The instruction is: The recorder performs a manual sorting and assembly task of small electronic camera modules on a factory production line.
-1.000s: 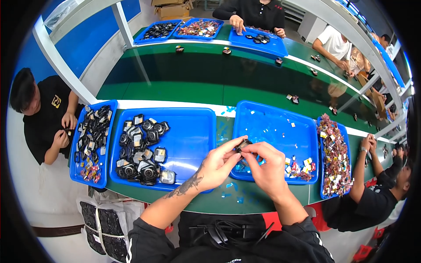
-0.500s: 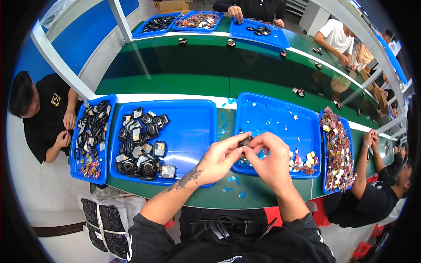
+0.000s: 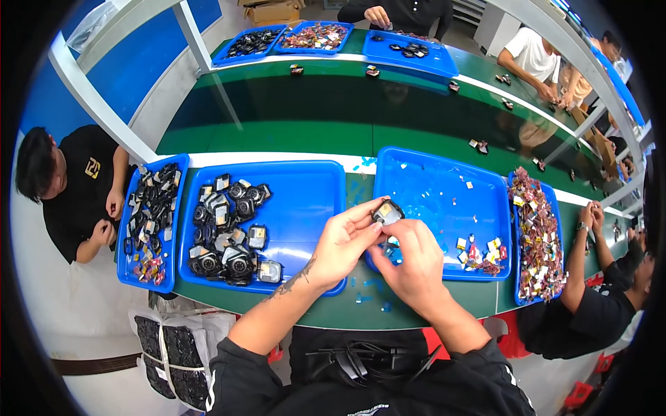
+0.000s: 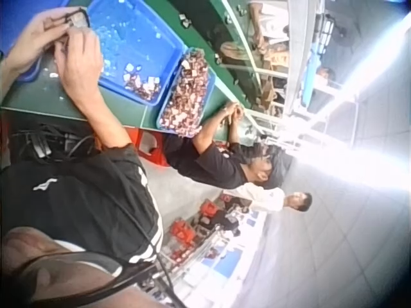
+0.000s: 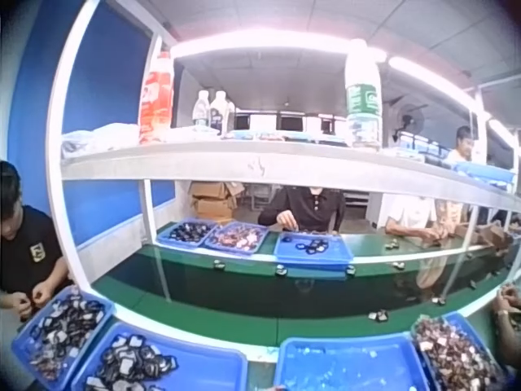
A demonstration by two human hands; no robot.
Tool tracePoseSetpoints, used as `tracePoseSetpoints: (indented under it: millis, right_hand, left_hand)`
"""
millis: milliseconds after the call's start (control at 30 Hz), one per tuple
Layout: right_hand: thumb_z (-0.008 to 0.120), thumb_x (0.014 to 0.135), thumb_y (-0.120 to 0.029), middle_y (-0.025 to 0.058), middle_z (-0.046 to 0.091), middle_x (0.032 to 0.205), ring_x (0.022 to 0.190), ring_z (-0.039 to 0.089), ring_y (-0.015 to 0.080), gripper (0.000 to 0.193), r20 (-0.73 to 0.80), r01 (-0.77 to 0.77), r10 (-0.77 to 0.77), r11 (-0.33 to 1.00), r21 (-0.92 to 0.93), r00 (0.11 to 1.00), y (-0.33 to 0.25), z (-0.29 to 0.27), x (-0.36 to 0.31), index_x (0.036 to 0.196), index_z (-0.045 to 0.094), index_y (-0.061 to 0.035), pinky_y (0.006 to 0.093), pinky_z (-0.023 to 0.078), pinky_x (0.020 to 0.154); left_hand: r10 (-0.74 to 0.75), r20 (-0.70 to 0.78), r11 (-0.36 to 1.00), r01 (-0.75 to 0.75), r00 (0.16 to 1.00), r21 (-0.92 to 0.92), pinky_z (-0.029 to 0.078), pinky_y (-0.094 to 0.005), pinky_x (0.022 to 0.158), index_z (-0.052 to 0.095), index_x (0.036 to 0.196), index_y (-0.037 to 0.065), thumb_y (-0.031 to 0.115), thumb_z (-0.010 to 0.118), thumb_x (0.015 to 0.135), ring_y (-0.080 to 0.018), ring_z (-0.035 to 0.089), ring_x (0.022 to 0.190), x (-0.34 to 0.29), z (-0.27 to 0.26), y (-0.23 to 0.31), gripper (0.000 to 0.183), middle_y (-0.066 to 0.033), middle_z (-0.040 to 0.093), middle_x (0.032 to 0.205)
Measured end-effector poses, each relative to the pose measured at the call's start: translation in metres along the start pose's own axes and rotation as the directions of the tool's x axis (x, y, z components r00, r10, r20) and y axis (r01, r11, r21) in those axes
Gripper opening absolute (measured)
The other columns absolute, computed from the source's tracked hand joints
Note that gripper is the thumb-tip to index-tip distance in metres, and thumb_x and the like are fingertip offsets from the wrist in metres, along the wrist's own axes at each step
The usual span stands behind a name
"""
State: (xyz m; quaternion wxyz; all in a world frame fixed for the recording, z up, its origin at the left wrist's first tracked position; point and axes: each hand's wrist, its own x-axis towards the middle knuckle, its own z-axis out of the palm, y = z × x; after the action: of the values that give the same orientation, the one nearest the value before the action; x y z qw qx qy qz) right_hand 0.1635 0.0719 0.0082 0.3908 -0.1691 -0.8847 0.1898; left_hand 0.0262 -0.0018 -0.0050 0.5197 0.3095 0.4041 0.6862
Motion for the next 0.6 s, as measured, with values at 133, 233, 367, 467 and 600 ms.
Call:
tracePoseSetpoints:
  millis: [133, 233, 367, 467, 600]
  right_hand:
    - [0.074, 0.078, 0.002, 0.0121, 0.065, 0.093, 0.087, 0.067, 0.0183, 0.027, 0.057, -0.37, 0.395, 0.786, 0.495, 0.917, -0.006, -0.008, 0.004, 0.1, 0.058, 0.0004, 0.0317, 0.057, 0.074]
    - [0.068, 0.083, 0.006, 0.011, 0.065, 0.096, 0.092, 0.066, 0.015, 0.019, 0.227, -0.507, 0.506, 0.527, 0.682, 0.832, -0.001, -0.021, 0.004, 0.099, 0.057, 0.0034, 0.0275, 0.057, 0.08]
    - [0.064, 0.087, 0.006, 0.0111, 0.066, 0.097, 0.09, 0.067, 0.0164, 0.015, 0.374, -0.554, 0.51, 0.261, 0.791, 0.774, -0.002, -0.031, 0.004, 0.101, 0.059, 0.0053, 0.0269, 0.055, 0.083]
    - [0.063, 0.088, 0.004, 0.0131, 0.066, 0.099, 0.092, 0.066, 0.017, 0.014, 0.382, -0.561, 0.499, 0.278, 0.78, 0.778, 0.002, -0.034, -0.001, 0.102, 0.063, 0.0069, 0.0273, 0.055, 0.082]
    - [0.064, 0.088, 0.003, 0.0123, 0.066, 0.101, 0.091, 0.064, 0.0155, 0.01, 0.285, -0.515, 0.475, 0.473, 0.715, 0.833, 0.007, -0.037, 0.0, 0.097, 0.065, 0.0057, 0.0268, 0.055, 0.081]
  left_hand:
    - [0.13, 0.003, 0.99, -0.13, 0.991, 0.047, 0.049, -0.0315, 0.095, 0.041, 0.14, 0.001, 0.0, 0.046, 0.097, -0.0177, 0.057, 0.114, -0.005, 0.006, 0.01, 0.043, -0.0121, 0.057, 0.125]
    - [0.355, 0.08, 0.82, -0.352, 0.931, 0.451, 0.051, -0.0309, 0.09, 0.058, 0.124, 0.001, -0.005, 0.052, 0.091, -0.0217, 0.063, 0.106, -0.009, 0.003, 0.011, 0.034, -0.0164, 0.059, 0.121]
    - [0.496, 0.209, 0.511, -0.478, 0.843, 0.714, 0.055, -0.0313, 0.082, 0.069, 0.108, 0.001, -0.011, 0.062, 0.081, -0.0243, 0.066, 0.098, -0.012, 0.009, 0.016, 0.031, -0.0181, 0.061, 0.118]
    - [0.541, 0.248, 0.43, -0.518, 0.803, 0.739, 0.056, -0.0304, 0.079, 0.07, 0.107, 0.001, -0.009, 0.066, 0.08, -0.0237, 0.067, 0.096, -0.01, 0.007, 0.015, 0.03, -0.0167, 0.063, 0.115]
    - [0.518, 0.286, 0.368, -0.512, 0.806, 0.776, 0.056, -0.0286, 0.075, 0.071, 0.103, 0.0, -0.007, 0.068, 0.08, -0.0218, 0.068, 0.092, -0.012, 0.004, 0.012, 0.025, -0.0141, 0.065, 0.108]
